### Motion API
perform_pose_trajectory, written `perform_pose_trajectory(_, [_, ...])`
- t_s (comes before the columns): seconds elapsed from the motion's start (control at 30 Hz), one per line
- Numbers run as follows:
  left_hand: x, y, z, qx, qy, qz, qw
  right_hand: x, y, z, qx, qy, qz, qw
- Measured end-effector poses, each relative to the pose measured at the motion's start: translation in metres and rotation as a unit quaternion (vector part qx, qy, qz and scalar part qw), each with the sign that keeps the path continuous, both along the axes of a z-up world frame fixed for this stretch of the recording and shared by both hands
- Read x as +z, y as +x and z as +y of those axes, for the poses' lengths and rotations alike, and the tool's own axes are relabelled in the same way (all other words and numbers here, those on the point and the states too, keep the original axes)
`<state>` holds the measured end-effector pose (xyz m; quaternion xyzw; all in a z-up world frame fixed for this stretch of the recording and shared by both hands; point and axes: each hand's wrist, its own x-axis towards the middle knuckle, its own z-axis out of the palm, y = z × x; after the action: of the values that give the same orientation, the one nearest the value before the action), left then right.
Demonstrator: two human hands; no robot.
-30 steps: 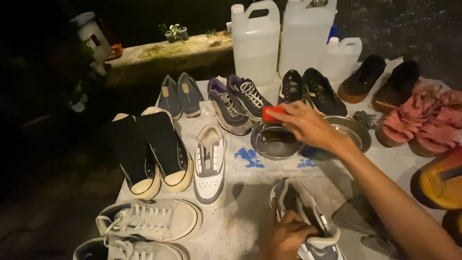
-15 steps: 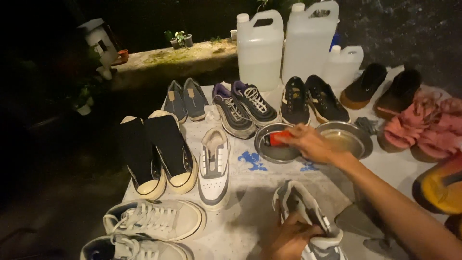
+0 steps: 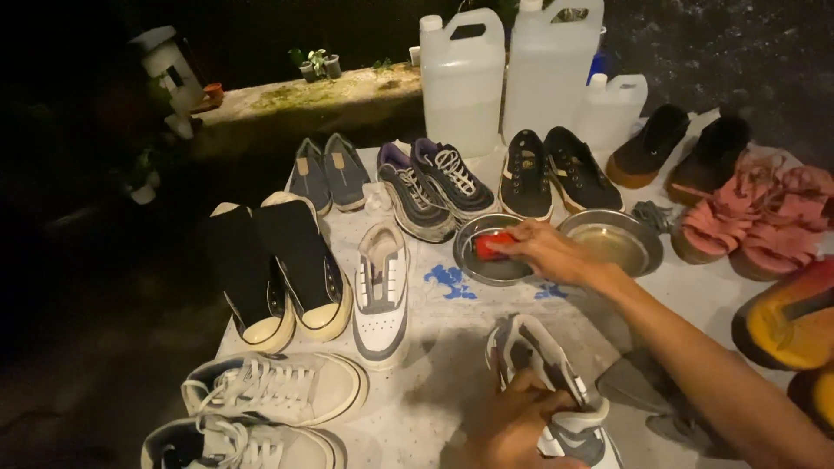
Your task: The person cleans a white and gray sneaker using a cloth and a red brush. They wipe the shoe, dip the brush in a liquid, scrub the shoe, and then wipe it again with the cloth.
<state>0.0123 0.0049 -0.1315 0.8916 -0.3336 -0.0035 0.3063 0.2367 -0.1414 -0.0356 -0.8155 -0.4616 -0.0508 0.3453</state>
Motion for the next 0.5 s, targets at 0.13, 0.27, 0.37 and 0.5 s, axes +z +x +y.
perform_pose_trajectory(0.13, [-0.004, 0.008, 0.0, -0.032, 0.004, -0.004, 0.999, -0.008, 0.017, -0.005, -0.051, -0.015, -0.204, 0.978])
perform_pose_trajectory(0.27, [0.021, 0.001, 0.006, -0.061, -0.019, 0.001, 0.998, 0.01, 0.0, 0.001, 0.022, 0.016, -0.197, 0.98])
perform_pose_trajectory(0.37, [-0.015, 0.007, 0.001, -0.029, 0.024, -0.074, 0.997, -0.004, 0.008, -0.007, -0.001, -0.021, -0.164, 0.986])
perform_pose_trajectory(0.5, [0.035, -0.003, 0.002, -0.051, 0.008, 0.011, 0.999, -0.012, 0.012, -0.013, -0.094, 0.068, -0.2, 0.973])
